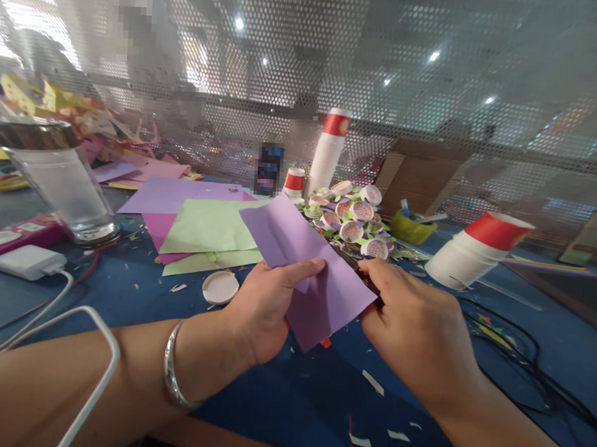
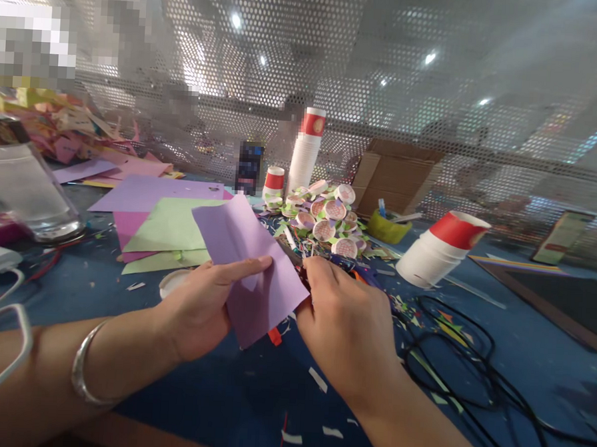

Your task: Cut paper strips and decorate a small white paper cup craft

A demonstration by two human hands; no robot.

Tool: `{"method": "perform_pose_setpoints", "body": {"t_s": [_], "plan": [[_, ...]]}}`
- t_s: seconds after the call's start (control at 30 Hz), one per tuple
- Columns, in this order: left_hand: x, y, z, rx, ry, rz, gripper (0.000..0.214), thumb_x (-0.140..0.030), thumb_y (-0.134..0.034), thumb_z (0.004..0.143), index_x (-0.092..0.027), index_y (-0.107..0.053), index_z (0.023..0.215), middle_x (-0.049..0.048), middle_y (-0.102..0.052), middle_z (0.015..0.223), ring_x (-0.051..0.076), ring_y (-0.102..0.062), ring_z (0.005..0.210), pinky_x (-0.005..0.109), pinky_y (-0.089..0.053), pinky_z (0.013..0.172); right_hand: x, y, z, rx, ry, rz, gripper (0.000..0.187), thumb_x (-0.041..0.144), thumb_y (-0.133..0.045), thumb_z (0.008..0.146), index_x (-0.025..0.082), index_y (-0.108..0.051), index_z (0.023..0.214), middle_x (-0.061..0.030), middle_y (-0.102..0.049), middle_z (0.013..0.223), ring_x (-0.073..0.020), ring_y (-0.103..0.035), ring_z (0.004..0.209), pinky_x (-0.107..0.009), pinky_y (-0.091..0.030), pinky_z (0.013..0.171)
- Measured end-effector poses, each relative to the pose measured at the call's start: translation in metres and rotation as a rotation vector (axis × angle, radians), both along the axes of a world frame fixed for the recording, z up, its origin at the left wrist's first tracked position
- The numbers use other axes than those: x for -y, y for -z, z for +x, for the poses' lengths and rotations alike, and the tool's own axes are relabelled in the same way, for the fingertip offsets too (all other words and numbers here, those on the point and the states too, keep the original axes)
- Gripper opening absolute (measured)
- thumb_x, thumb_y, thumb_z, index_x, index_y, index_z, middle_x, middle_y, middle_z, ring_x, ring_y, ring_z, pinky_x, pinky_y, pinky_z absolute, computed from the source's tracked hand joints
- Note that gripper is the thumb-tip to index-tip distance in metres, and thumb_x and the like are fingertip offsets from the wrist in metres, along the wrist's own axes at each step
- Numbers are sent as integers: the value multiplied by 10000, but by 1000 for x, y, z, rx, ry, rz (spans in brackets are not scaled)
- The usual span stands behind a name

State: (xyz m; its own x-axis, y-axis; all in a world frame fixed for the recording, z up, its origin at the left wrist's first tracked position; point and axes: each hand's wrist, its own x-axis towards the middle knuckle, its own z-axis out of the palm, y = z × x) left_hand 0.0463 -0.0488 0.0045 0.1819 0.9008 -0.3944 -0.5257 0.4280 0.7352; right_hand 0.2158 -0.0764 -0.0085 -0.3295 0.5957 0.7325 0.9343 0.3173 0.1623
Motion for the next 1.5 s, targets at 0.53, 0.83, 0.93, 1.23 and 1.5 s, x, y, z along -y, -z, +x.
{"method": "perform_pose_setpoints", "body": {"t_s": [0.53,0.83,0.93,1.23,1.5], "plan": [[-1,4,1,-12,29,-16,246,-148,-824,800,-92,-768,1033,101,-776,855,177,-704,622,285,-578,573,-1,-1,-4,11,-8,40,173,103,-518,822,169,-672,863,-98,-792,770,-242,-713,532,-331,-383,452],[1,1,1,-1,-3,-22,253,-111,-824,801,-83,-757,1044,94,-776,882,162,-708,644,264,-578,597,-1,1,-4,4,-7,64,166,147,-545,890,123,-700,946,-110,-797,803,-259,-738,566,-341,-408,468],[1,-1,1,4,-6,-32,211,-102,-805,812,-83,-751,1015,77,-756,828,155,-693,613,263,-580,571,-1,0,-5,15,-23,66,168,129,-532,883,132,-698,906,-101,-791,778,-243,-726,538,-337,-400,456],[0,2,1,-21,23,-40,391,-135,-831,792,-96,-704,1160,118,-769,935,180,-705,663,294,-588,594,-3,1,-4,52,-19,126,219,112,-536,868,95,-721,984,-102,-789,782,-244,-730,552,-338,-427,481],[-18,-3,-12,26,-56,152,427,-185,-907,689,-131,-726,1072,78,-765,943,180,-716,704,304,-601,642,-3,-1,-4,-72,8,95,132,172,-595,888,131,-707,946,-56,-747,733,-248,-726,593,-327,-422,515]]}}
